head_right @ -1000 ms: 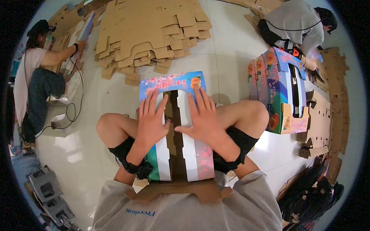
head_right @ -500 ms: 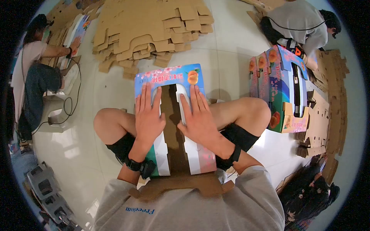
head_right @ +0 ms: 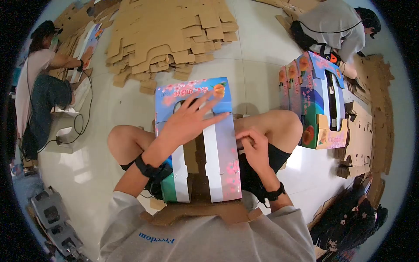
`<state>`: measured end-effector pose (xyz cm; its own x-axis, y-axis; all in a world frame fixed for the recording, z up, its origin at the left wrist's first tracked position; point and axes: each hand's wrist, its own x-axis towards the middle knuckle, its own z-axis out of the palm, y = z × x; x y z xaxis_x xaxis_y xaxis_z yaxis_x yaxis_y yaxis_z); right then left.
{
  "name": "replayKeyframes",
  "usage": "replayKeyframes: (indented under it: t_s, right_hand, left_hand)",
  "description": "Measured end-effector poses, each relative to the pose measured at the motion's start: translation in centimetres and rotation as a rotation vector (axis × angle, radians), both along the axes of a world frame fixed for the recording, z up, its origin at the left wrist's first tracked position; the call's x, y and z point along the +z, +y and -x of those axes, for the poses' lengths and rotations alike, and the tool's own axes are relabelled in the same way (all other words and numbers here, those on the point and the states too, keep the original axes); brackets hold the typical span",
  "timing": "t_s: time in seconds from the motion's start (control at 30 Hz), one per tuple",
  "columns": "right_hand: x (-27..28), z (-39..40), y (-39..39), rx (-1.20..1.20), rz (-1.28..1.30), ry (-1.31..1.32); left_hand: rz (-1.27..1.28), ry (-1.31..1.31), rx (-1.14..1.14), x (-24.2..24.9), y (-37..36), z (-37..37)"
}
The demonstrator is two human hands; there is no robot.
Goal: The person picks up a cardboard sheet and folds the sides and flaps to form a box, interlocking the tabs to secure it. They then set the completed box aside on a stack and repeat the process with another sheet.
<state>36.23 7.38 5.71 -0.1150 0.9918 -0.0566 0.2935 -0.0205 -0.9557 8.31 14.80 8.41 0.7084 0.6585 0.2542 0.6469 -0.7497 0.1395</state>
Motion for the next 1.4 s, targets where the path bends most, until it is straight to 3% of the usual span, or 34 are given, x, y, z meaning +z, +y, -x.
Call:
replayKeyframes:
  t_s: [0.1, 0.2, 0.23, 0.33, 0.4, 0.53, 0.67, 0.73, 0.83, 0.9, 1.07, 1.2, 1.23, 1.33, 1.4]
  right_hand:
    - [-0.7, -2.5, -2.3, 0.036, 0.082, -0.074]
    - [1.1, -3.8, -4.3, 0.187, 0.367, 0.108]
    - [1.7, -4.5, -4.5, 0.34, 0.441, 0.26]
    - [5.8, -5.4, -4.7, 0.475, 0.624, 0.273]
    - [6.4, -7.1, -5.2, 0.639, 0.579, 0.288]
    - [6.3, -5.2, -5.4, 0.249, 0.331, 0.468]
    - [3.0, -1.9, -3.4, -0.287, 0.257, 0.498]
    - [6.3, 0.4, -1.5, -0.26, -0.083, 0.571]
    - [-0.2, -6.5, 3.5, -0.432, -0.027, 0.339]
    - [-1.2, -7.1, 4.6, -0.381, 0.012, 0.28]
    - [3.9, -2.1, 5.0, 0.186, 0.103, 0.347]
    - [4.2, -3.5, 6.6, 0.332, 0.17, 0.34]
    - [4.3, -3.1, 6.8, 0.273, 0.083, 0.362]
    - [8.1, -2.4, 8.7, 0.414, 0.015, -0.03]
    - [8.0, -1.6, 10.2, 0.406, -0.039, -0.13]
  left_hand:
    - [-0.128, 0.126, -0.148, -0.8, 1.3, -1.4]
    - [-0.165, 0.089, -0.053, -0.6, 1.1, -1.2]
    - [-0.168, 0.098, -0.01, -0.4, 1.2, -0.9]
    - [-0.22, 0.124, 0.167, 1.4, 1.8, 0.6]
    - [-0.285, 0.175, 0.341, 4.6, 2.4, 1.9]
    - [-0.349, 0.228, 0.609, 7.4, 2.4, 2.5]
    - [-0.347, 0.202, 0.647, 8.1, 0.8, 1.5]
    - [-0.328, 0.314, 0.622, 9.2, -0.7, 1.2]
    - [-0.268, 0.481, 0.641, 10.0, -3.8, 1.4]
    - [-0.208, 0.468, 0.647, 10.0, -6.4, 1.2]
    - [-0.032, 0.443, 0.606, 7.7, -11.0, 1.4]
    - [0.009, 0.435, 0.55, 6.0, -11.5, 2.7]
    - [0.02, 0.439, 0.535, 6.1, -11.5, 2.8]
    - [0.118, 0.309, 0.541, 7.5, -9.7, 3.0]
    - [0.079, 0.223, 0.54, 7.7, -7.4, 3.3]
